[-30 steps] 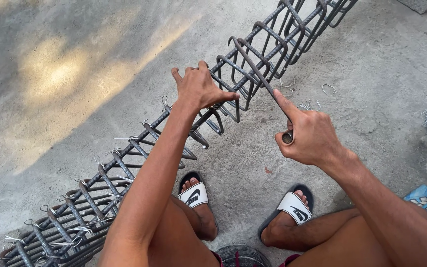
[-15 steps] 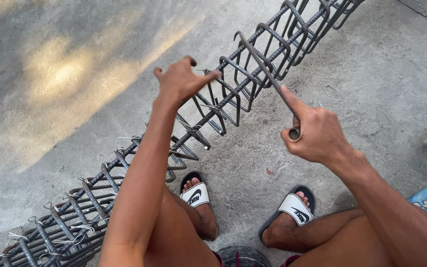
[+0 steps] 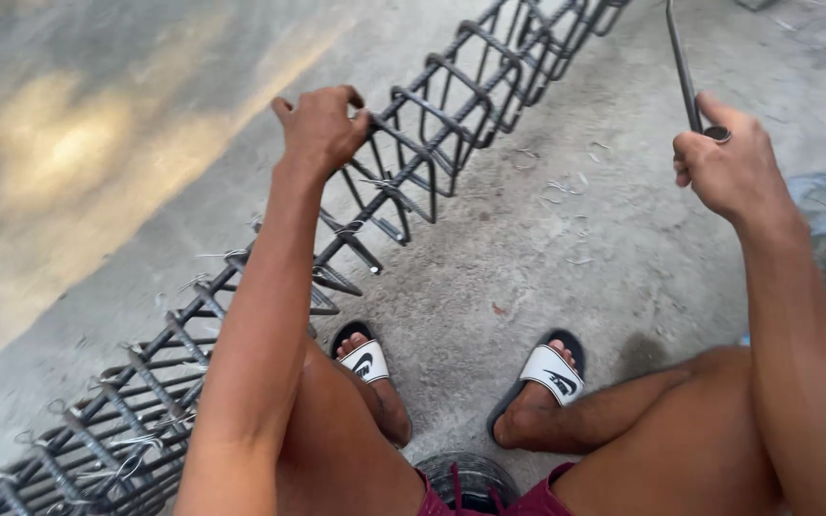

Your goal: Securing rebar intersections with wire ties using a manual twisting hook tool

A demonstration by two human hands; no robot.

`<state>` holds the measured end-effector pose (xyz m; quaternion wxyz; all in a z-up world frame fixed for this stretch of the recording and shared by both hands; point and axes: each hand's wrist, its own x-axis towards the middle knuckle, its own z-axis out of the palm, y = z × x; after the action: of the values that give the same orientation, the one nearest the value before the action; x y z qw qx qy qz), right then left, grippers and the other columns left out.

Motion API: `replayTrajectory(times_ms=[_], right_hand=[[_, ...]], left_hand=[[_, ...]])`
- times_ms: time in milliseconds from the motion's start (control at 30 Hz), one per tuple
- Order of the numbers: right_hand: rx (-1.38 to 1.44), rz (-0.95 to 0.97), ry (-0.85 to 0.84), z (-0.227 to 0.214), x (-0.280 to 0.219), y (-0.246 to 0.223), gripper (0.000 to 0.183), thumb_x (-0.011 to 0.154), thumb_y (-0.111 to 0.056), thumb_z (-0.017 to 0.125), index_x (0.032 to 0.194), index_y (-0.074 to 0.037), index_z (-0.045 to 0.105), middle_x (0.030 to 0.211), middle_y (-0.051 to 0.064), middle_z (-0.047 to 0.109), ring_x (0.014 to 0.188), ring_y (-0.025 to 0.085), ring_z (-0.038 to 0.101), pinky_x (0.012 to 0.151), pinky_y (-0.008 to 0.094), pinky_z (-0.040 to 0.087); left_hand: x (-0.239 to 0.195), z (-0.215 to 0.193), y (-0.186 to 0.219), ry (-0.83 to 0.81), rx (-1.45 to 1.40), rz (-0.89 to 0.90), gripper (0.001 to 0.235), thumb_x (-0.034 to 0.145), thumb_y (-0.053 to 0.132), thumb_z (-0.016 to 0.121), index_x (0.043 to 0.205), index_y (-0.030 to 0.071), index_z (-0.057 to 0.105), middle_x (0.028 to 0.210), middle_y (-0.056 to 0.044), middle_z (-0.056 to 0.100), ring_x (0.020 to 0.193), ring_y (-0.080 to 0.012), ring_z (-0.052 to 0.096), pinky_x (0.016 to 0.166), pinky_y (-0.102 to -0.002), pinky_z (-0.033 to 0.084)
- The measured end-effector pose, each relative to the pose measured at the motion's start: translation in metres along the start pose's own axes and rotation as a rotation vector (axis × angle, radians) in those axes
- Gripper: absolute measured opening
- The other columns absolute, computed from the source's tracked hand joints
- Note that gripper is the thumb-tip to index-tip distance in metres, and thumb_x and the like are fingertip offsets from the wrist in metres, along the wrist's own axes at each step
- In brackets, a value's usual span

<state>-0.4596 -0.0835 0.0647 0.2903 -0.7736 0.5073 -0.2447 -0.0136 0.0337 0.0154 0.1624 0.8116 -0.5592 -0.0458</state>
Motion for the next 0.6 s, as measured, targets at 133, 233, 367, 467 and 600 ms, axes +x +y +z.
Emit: replayTrajectory(times_ms=[133,233,367,467,600], right_hand=[[-0.160,0.418,-0.334,-0.030,-0.023,0.038,0.033,0.101,-0.014,0.050,0.090,0.010,0.070,0.086,0.018,0.067,0.082,0.031,0.059,0.082,0.044,0.046],[-0.371,0.589,-0.604,-0.037,-0.038,0.065,0.040,0.096,-0.018,0.054,0.094,0.010,0.082,0.098,0.018,0.079,0.096,0.032,0.068,0.094,0.043,0.048],[-0.407,0.682,-0.709,-0.039,-0.071,0.046,0.035,0.086,-0.012,0.057,0.083,0.014,0.081,0.082,0.022,0.081,0.074,0.032,0.070,0.068,0.044,0.052],[-0.541,0.537,-0.776,-0.046,-0.100,0.012,0.027,0.077,-0.016,0.057,0.070,0.004,0.072,0.070,0.014,0.073,0.068,0.027,0.061,0.070,0.042,0.049],[-0.234,0.426,-0.687,-0.062,-0.123,-0.067,0.052,0.089,-0.012,0.053,0.140,-0.011,0.066,0.112,0.015,0.082,0.110,0.025,0.076,0.096,0.037,0.057]], left_hand=[[0.008,0.001,0.003,-0.108,0.045,-0.107,0.016,0.090,0.023,0.068,0.100,0.015,0.076,0.097,-0.014,0.074,0.100,-0.0412,0.067,0.110,-0.081,0.011],[0.008,-0.011,0.016,-0.015,0.085,-0.111,0.023,0.096,0.027,0.070,0.112,0.010,0.074,0.096,-0.012,0.074,0.089,-0.0326,0.071,0.108,-0.073,0.017],[-0.008,-0.036,0.059,0.021,-0.025,0.056,0.023,0.102,0.031,0.068,0.109,0.010,0.073,0.085,-0.009,0.071,0.081,-0.0278,0.066,0.104,-0.063,0.021],[-0.042,-0.051,0.125,-0.022,-0.157,0.201,0.011,0.101,0.025,0.068,0.101,0.015,0.073,0.093,-0.002,0.075,0.082,-0.0180,0.067,0.105,-0.062,0.027],[-0.112,-0.066,0.221,-0.422,-0.006,0.485,0.058,0.090,0.039,0.072,0.141,0.021,0.052,0.118,-0.004,0.063,0.107,-0.0211,0.056,0.118,-0.057,0.017]])
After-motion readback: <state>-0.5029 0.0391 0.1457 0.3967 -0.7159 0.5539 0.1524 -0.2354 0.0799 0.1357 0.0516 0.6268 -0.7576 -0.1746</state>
